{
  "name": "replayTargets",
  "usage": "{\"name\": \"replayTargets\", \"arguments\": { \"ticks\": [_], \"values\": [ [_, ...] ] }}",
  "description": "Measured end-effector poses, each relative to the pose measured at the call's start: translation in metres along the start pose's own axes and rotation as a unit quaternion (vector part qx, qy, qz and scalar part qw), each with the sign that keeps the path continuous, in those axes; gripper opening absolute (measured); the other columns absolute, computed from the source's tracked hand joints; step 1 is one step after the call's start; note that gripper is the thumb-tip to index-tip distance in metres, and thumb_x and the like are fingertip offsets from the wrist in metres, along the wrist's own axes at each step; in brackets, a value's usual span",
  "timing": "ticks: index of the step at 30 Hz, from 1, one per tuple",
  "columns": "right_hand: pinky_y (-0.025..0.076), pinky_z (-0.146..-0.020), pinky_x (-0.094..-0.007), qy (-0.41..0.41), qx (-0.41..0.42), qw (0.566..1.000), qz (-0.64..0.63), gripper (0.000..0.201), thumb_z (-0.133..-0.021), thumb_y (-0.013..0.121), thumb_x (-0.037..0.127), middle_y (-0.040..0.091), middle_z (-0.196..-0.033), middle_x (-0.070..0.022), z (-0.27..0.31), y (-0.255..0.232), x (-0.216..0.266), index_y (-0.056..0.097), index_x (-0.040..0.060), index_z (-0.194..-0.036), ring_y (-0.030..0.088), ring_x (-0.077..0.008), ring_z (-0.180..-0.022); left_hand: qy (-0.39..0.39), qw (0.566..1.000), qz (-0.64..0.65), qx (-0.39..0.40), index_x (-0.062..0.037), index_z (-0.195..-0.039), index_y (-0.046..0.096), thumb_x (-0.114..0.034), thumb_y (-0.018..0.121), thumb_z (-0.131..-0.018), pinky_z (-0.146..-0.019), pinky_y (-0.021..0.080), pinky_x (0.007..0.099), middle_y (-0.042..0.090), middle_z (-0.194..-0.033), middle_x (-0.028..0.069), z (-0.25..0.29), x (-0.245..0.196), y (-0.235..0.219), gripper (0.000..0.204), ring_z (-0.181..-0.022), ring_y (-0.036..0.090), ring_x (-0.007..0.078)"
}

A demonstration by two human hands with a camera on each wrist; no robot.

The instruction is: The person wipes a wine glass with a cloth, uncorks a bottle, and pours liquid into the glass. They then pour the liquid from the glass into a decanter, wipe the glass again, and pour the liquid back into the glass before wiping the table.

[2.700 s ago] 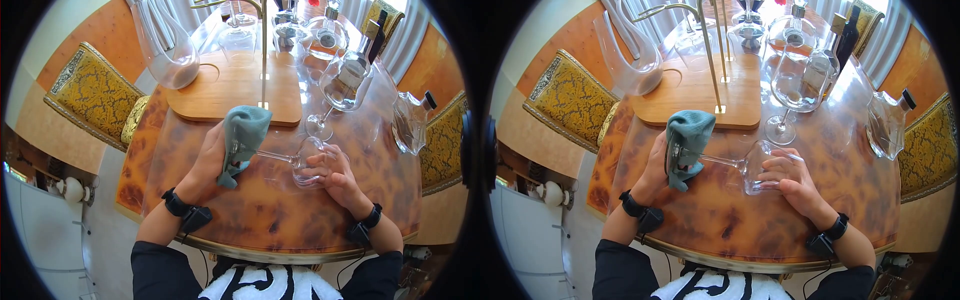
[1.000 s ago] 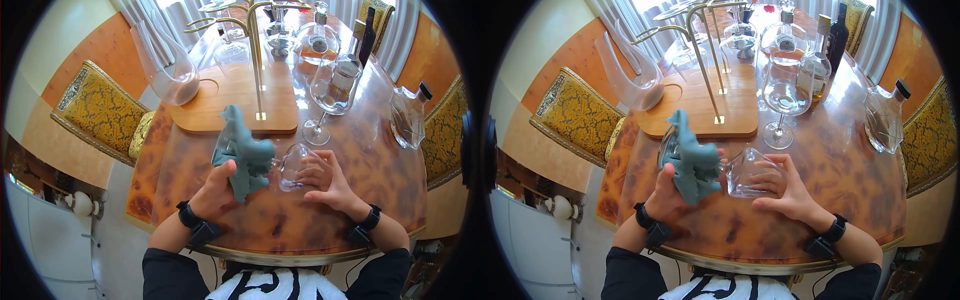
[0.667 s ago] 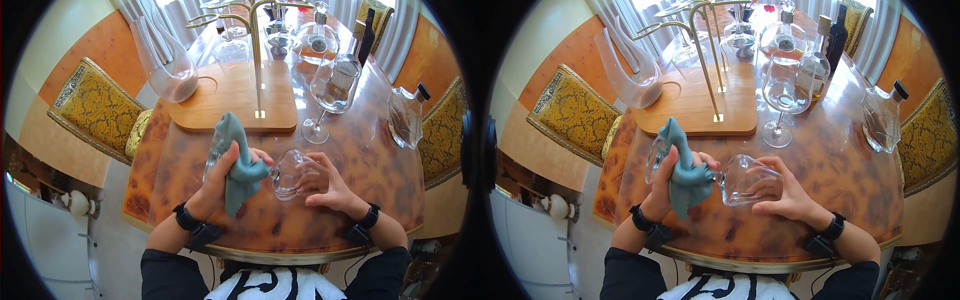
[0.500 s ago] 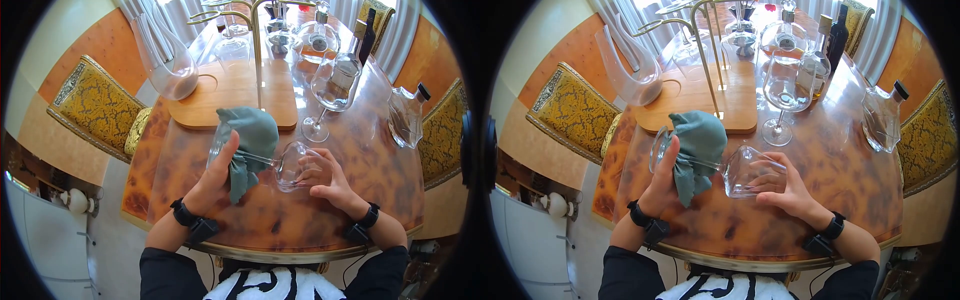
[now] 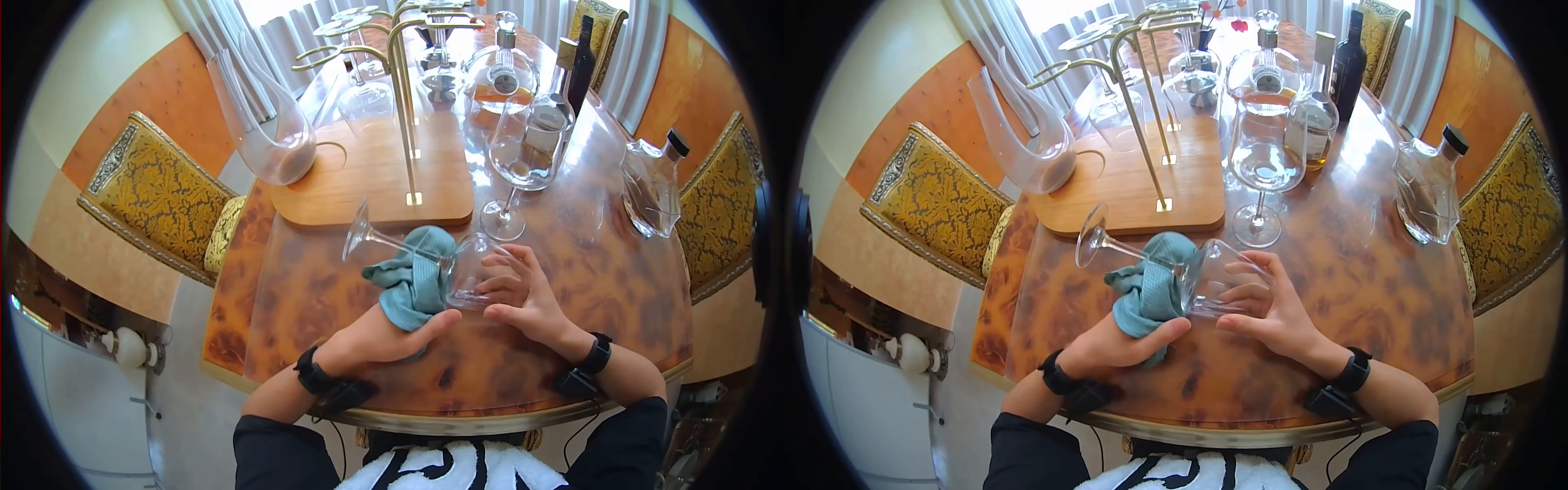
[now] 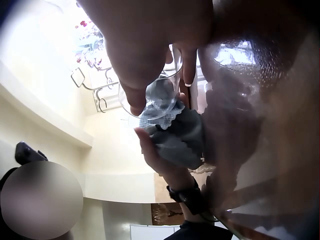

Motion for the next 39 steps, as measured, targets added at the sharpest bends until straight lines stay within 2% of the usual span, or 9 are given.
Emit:
{"name": "replayTargets", "arguments": {
  "ticks": [4, 8, 14, 19, 21, 26, 30, 32, 39],
  "values": [
    [0.055, -0.099, -0.0384, 0.016, 0.002, 1.000, -0.007, 0.084, -0.079, 0.083, -0.002, 0.046, -0.138, -0.0130, 0.000, -0.001, -0.001, 0.031, 0.0100, -0.144, 0.061, -0.0236, -0.115, -0.009, 0.994, -0.052, -0.096, -0.0041, -0.100, 0.063, -0.007, 0.070, -0.091, -0.077, 0.050, 0.0380, 0.066, -0.089, 0.0118, -0.004, 0.003, -0.018, 0.012, -0.084, 0.064, 0.0305],
    [0.054, -0.100, -0.0393, 0.030, 0.029, 0.999, -0.012, 0.085, -0.076, 0.087, 0.003, 0.049, -0.137, -0.0140, -0.002, -0.001, -0.002, 0.033, 0.0086, -0.141, 0.061, -0.0230, -0.116, 0.052, 0.984, -0.068, -0.155, -0.0059, -0.105, 0.067, -0.004, 0.070, -0.091, -0.079, 0.050, 0.0349, 0.066, -0.087, 0.0094, -0.001, 0.001, -0.033, 0.014, -0.083, 0.065, 0.0261],
    [0.045, -0.107, -0.0407, 0.038, 0.117, 0.992, 0.030, 0.083, -0.073, 0.093, 0.018, 0.053, -0.133, -0.0132, 0.005, 0.013, 0.001, 0.040, 0.0060, -0.136, 0.056, -0.0224, -0.123, 0.063, 0.994, 0.054, -0.067, -0.0036, -0.141, 0.046, -0.014, 0.068, -0.098, -0.088, 0.048, 0.0279, 0.056, -0.117, 0.0023, 0.002, 0.008, -0.011, 0.050, -0.101, 0.055, 0.0110],
    [0.040, -0.110, -0.0380, 0.062, 0.125, 0.990, -0.006, 0.084, -0.070, 0.096, 0.026, 0.055, -0.132, -0.0113, 0.005, 0.026, 0.007, 0.045, 0.0036, -0.133, 0.052, -0.0190, -0.126, 0.088, 0.988, 0.113, -0.059, -0.0046, -0.144, 0.045, -0.016, 0.069, -0.097, -0.089, 0.048, 0.0289, 0.057, -0.115, 0.0036, 0.001, 0.019, -0.001, 0.054, -0.103, 0.055, 0.0135],
    [0.039, -0.111, -0.0370, 0.003, 0.165, 0.964, 0.210, 0.087, -0.069, 0.096, 0.026, 0.055, -0.136, -0.0116, 0.004, 0.024, 0.011, 0.044, 0.0025, -0.135, 0.053, -0.0188, -0.127, 0.068, 0.988, 0.126, -0.051, -0.0048, -0.146, 0.044, -0.018, 0.071, -0.096, -0.091, 0.048, 0.0296, 0.057, -0.117, 0.0047, 0.002, 0.020, 0.002, 0.058, -0.107, 0.055, 0.0148],
    [0.039, -0.112, -0.0379, 0.060, 0.194, 0.969, 0.138, 0.086, -0.072, 0.094, 0.017, 0.053, -0.142, -0.0128, 0.008, 0.045, 0.007, 0.042, 0.0016, -0.140, 0.050, -0.0196, -0.131, 0.090, 0.984, 0.143, 0.048, -0.0027, -0.156, 0.030, -0.032, 0.093, -0.073, -0.116, 0.033, 0.0358, 0.040, -0.155, 0.0094, 0.009, -0.002, 0.011, 0.108, -0.141, 0.040, 0.0206],
    [0.046, -0.106, -0.0356, 0.076, 0.195, 0.978, 0.011, 0.086, -0.075, 0.090, 0.005, 0.047, -0.147, -0.0135, 0.008, 0.044, 0.006, 0.039, 0.0024, -0.145, 0.045, -0.0212, -0.138, 0.141, 0.988, 0.055, 0.028, -0.0025, -0.156, 0.029, -0.028, 0.097, -0.065, -0.118, 0.031, 0.0362, 0.038, -0.157, 0.0094, 0.005, -0.020, 0.004, 0.116, -0.145, 0.036, 0.0201],
    [0.050, -0.100, -0.0339, 0.064, 0.199, 0.978, -0.003, 0.087, -0.076, 0.088, 0.002, 0.043, -0.150, -0.0128, 0.009, 0.045, 0.007, 0.037, 0.0032, -0.146, 0.044, -0.0213, -0.139, 0.048, 0.972, 0.222, 0.060, -0.0030, -0.156, 0.030, -0.022, 0.096, -0.068, -0.117, 0.034, 0.0362, 0.043, -0.153, 0.0084, 0.007, -0.007, 0.012, 0.112, -0.142, 0.039, 0.0183],
    [0.059, -0.083, -0.0299, 0.061, 0.196, 0.971, -0.124, 0.091, -0.079, 0.081, -0.007, 0.033, -0.154, -0.0104, 0.013, 0.044, 0.001, 0.027, 0.0065, -0.151, 0.040, -0.0247, -0.142, -0.145, 0.947, 0.270, 0.097, -0.0029, -0.141, 0.051, -0.018, 0.093, -0.073, -0.099, 0.044, 0.0275, 0.056, -0.128, 0.0025, 0.023, 0.036, 0.017, 0.081, -0.121, 0.048, 0.0122]
  ]
}}
Point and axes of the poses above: each hand's wrist, its own z-axis away from the middle knuckle, its own y-axis out of the palm, x = y × z, the point moved 8 cm from there along -z, towards the middle knuckle
